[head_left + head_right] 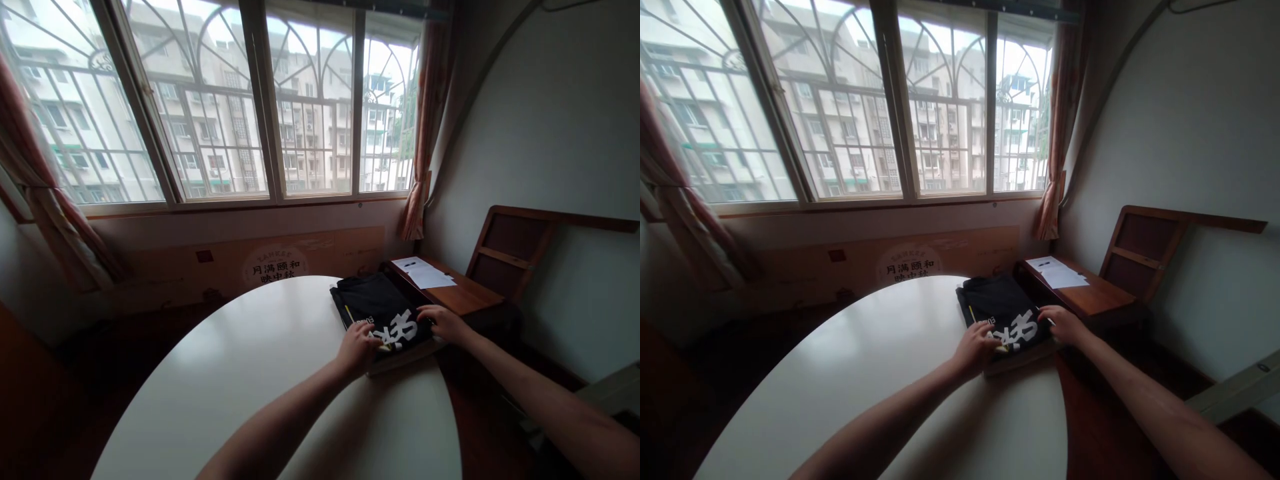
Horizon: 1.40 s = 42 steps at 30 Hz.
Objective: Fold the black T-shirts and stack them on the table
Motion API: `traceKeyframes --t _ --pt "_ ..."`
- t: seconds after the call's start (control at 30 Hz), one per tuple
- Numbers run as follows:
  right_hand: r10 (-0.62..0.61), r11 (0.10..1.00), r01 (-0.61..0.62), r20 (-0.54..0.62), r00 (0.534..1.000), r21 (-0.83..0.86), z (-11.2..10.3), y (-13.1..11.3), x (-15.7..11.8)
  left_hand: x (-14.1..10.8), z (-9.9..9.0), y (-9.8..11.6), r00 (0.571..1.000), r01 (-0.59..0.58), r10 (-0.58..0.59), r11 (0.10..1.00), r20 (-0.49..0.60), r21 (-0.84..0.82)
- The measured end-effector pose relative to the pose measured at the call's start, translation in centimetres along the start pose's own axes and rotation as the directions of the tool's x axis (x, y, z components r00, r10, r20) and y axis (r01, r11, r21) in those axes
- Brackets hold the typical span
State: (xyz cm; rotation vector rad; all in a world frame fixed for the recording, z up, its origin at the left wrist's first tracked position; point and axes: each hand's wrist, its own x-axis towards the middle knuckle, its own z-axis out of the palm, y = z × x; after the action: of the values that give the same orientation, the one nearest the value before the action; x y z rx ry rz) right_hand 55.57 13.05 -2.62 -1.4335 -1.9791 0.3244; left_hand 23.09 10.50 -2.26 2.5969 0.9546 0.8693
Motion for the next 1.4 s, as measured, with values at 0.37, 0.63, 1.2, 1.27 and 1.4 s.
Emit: traceKeyframes --t 0.37,0.63,1.2,1.27,1.4 --pt "0.153 0.949 -0.104 0.146 0.977 -0.296 -0.1 0.5 -0.6 -1.1 0.6 1.0 0.978 -0.169 0.153 0.979 0.144 0.111" --pt "-0.038 0.950 0.076 0.131 0.991 -0.303 0.5 -7.1 -2.4 -8.0 -4.6 5.5 0.922 -0.179 0.162 0.984 0.352 0.016" --pt "0.038 0.207 -0.468 0.471 0.881 0.859 22.7 -27.3 -1.4 -17.8 -13.1 -2.7 0.824 0.550 -0.567 0.798 -0.003 0.247" --pt "0.031 0.171 -0.472 0.474 0.880 0.865 24.0 -27.3 -1.1 -18.2 -12.6 -3.9 0.822 0.558 -0.569 0.794 -0.031 0.242" --pt "-0.071 0.168 -0.492 0.509 0.858 0.854 25.0 -26.4 -1.7 -18.8 -12.4 -4.9 0.844 0.536 -0.528 0.824 -0.096 0.183"
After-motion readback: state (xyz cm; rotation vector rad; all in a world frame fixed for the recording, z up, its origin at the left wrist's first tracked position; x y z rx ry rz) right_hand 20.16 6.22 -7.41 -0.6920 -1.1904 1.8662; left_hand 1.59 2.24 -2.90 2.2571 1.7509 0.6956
